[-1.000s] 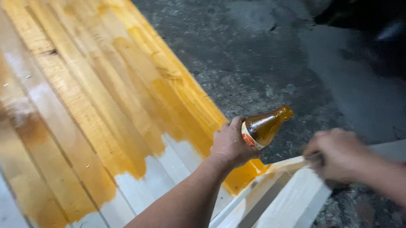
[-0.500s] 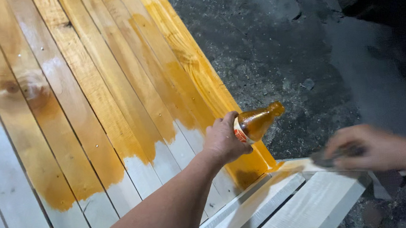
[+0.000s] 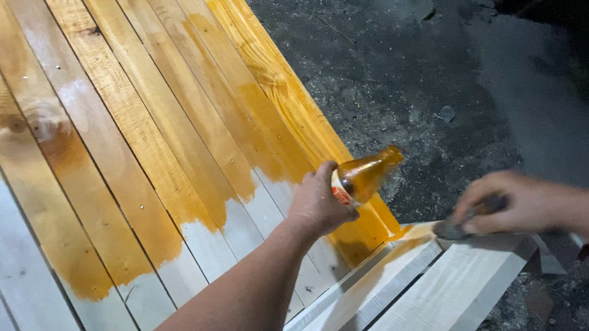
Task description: The person applies a liquid from a bottle onto a wooden surface and spreads it using a brush and a sponge. They repeat these actions across different sections of the wooden planks.
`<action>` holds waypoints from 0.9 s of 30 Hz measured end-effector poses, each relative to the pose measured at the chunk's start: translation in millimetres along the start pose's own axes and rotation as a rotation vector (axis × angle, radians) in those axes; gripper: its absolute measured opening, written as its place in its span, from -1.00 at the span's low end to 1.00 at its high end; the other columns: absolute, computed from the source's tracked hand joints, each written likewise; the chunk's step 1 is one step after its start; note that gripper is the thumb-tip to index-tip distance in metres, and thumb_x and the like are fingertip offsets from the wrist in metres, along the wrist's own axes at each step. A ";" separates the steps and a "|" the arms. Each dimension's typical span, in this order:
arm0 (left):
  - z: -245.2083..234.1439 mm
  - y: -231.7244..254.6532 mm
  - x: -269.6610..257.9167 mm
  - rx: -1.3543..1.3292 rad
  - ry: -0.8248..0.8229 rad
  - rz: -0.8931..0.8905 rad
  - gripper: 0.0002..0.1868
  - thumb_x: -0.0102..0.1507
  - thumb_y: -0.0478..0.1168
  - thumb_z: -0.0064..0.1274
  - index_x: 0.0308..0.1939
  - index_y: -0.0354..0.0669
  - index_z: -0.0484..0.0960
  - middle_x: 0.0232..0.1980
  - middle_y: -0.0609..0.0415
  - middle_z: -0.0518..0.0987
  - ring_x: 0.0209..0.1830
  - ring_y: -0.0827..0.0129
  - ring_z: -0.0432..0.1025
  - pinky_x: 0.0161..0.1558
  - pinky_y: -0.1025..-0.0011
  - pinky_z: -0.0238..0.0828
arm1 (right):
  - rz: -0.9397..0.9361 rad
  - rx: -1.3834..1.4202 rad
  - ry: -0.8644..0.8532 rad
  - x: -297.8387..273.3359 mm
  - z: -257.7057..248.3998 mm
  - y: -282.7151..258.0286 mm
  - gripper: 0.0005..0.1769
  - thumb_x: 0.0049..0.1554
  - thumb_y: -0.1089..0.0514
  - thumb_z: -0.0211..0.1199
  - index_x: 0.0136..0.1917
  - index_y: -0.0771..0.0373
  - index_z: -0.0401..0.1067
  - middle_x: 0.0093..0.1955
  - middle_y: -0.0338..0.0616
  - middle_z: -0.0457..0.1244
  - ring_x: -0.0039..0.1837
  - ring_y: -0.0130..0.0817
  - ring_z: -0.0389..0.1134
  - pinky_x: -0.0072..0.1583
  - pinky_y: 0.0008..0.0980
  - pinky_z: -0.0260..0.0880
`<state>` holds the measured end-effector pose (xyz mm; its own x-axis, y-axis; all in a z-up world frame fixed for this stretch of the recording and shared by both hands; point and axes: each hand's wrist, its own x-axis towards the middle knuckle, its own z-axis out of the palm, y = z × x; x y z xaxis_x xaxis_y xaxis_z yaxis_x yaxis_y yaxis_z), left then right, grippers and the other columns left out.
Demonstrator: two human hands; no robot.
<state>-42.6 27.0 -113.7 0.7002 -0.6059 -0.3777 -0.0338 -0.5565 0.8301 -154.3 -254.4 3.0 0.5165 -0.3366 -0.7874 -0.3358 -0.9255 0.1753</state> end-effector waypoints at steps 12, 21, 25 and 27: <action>-8.8 -0.4 -8.1 0.032 0.036 0.000 0.12 -0.07 -0.08 0.49 0.51 0.13 0.21 0.26 -0.14 0.43 0.29 0.03 0.35 0.36 0.20 0.34 | 0.086 0.168 0.086 3.4 9.3 -8.5 -0.72 0.09 -0.02 0.50 0.09 -0.05 0.64 0.14 -0.21 0.35 0.13 -0.41 0.40 0.21 -0.27 0.48; -10.7 -4.5 -17.7 0.077 -0.013 -0.048 0.06 -0.01 -0.09 0.47 0.50 0.17 0.21 0.29 -0.08 0.40 0.33 0.00 0.26 0.39 0.16 0.26 | -0.259 0.075 -0.033 3.6 -49.9 132.5 -0.65 0.05 -0.02 0.54 0.11 -0.02 0.62 0.10 -0.18 0.37 0.08 -0.36 0.46 0.10 -0.25 0.57; -1.4 5.0 -13.6 0.075 -0.031 -0.031 0.05 -0.04 -0.06 0.45 0.49 0.19 0.24 0.26 -0.06 0.44 0.29 0.05 0.33 0.38 0.18 0.31 | -0.229 0.245 -0.002 -9.4 -31.3 94.6 -0.67 0.03 -0.01 0.48 0.08 0.03 0.63 0.06 -0.18 0.32 0.04 -0.33 0.41 0.11 -0.23 0.54; 0.6 7.6 -14.2 0.064 -0.031 0.007 0.05 -0.04 -0.08 0.46 0.49 0.14 0.25 0.26 -0.09 0.44 0.29 0.03 0.33 0.38 0.19 0.32 | 0.059 0.187 0.003 -5.2 -18.2 45.9 -0.72 0.09 0.00 0.46 0.08 0.05 0.62 0.06 -0.17 0.38 0.07 -0.31 0.48 0.19 -0.20 0.58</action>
<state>-53.1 31.1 -102.3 0.6772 -0.6267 -0.3856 -0.0845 -0.5868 0.8053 -158.0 -298.3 25.8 0.4940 -0.3902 -0.7770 -0.5057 -0.8559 0.1083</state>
